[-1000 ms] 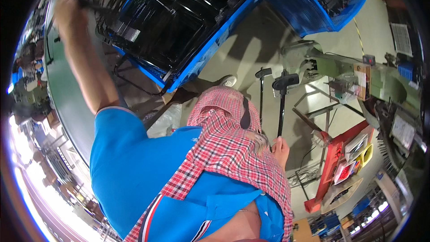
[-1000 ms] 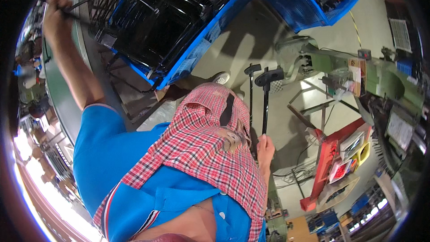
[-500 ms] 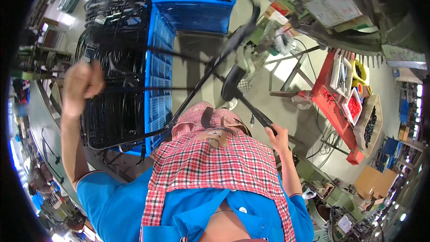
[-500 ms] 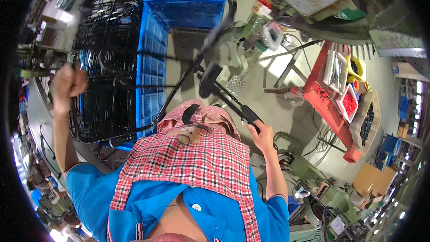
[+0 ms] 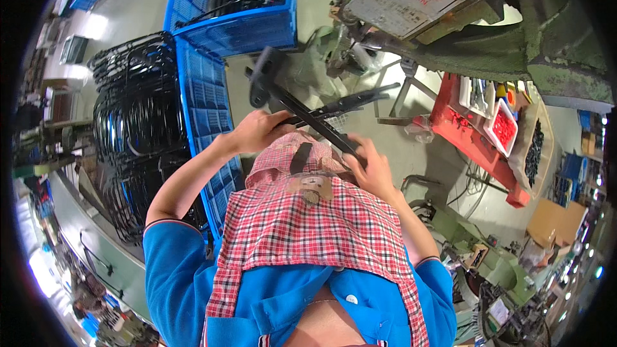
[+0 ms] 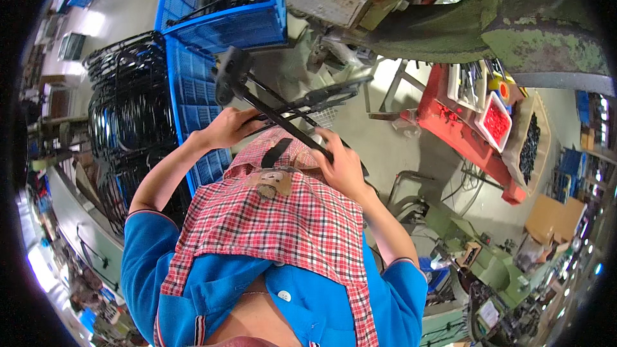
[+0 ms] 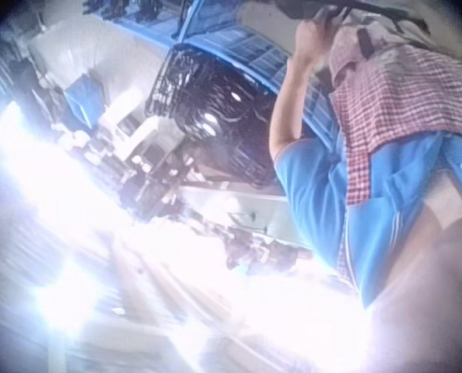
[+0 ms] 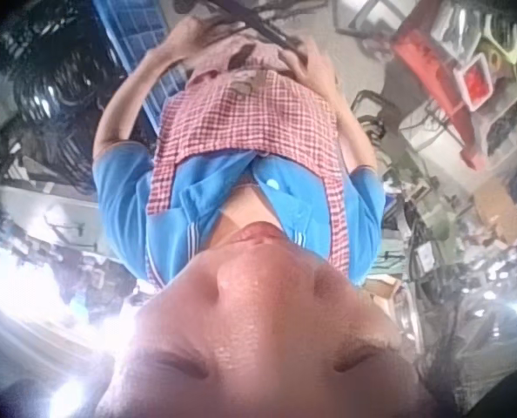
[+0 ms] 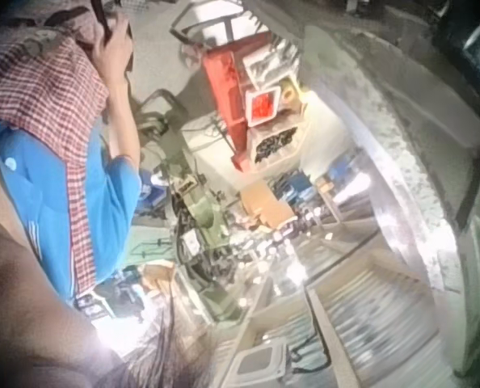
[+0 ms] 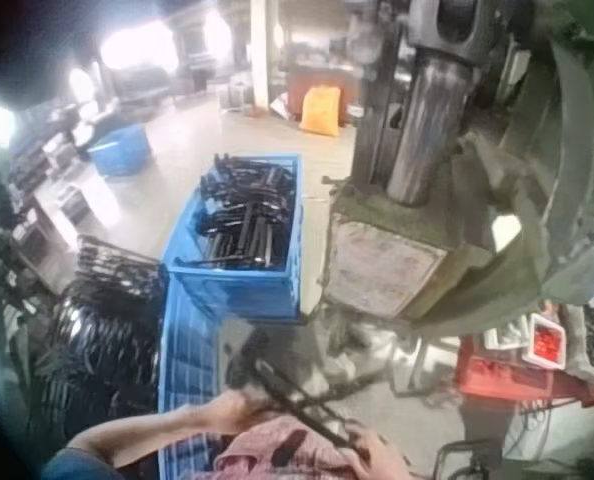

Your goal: The person repeatedly picks up black metal frames from a blue crate, places them into a green press machine, and operates the press to attach small components. After each press, the person removes the frame and places it on a nearby table, then repeats the process with another frame.

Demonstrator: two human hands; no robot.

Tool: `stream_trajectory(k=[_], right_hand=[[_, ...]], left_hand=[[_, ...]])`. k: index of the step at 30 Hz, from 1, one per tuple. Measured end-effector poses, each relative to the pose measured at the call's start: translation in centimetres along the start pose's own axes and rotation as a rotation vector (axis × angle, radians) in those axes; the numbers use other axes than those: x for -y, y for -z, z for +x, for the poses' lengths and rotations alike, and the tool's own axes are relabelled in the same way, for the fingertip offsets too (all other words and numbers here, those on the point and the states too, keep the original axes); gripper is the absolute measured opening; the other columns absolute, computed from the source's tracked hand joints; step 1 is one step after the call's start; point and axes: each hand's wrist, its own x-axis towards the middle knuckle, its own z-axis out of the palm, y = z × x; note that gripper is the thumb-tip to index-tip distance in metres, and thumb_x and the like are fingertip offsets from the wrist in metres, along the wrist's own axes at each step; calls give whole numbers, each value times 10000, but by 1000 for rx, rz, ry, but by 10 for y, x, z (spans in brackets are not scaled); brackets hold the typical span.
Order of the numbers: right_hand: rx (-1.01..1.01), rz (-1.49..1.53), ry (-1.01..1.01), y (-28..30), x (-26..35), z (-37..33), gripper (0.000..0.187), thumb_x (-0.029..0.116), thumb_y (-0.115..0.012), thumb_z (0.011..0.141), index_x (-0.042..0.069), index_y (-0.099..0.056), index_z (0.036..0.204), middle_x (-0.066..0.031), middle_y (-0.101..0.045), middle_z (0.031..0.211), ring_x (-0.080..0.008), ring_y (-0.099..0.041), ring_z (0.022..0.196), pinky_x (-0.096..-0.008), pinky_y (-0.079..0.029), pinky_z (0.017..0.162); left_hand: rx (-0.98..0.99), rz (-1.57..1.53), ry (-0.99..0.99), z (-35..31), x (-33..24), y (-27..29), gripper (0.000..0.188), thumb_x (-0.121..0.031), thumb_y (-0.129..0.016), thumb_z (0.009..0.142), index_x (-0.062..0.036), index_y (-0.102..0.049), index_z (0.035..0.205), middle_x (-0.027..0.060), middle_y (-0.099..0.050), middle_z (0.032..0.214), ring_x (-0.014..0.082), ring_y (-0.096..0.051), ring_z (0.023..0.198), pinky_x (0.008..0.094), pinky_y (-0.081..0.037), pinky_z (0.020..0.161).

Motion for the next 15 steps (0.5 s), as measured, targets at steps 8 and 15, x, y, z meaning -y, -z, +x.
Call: stream_trajectory(k=[8, 15], right_hand=[[-65, -472, -58, 12, 4, 100, 755, 403, -599, 900, 117, -232, 1495, -158, -543, 530, -354, -563, 514, -440, -466, 525], [-168, -550, -135, 28, 7, 117, 595, 369, -580, 920, 160, -367, 1435, -220, -600, 630, -416, -602, 599, -476, -487, 572]], left_hand=[[-204, 144, -199, 89, 1, 36, 200, -233, -601, 890, -70, -667, 984, 148, -659, 769, 371, -623, 682, 445, -496, 592], [-119, 215, -143, 133, -6, 64, 199, -250, -601, 891, -53, -619, 873, 168, -629, 725, 378, -610, 674, 462, -475, 584]])
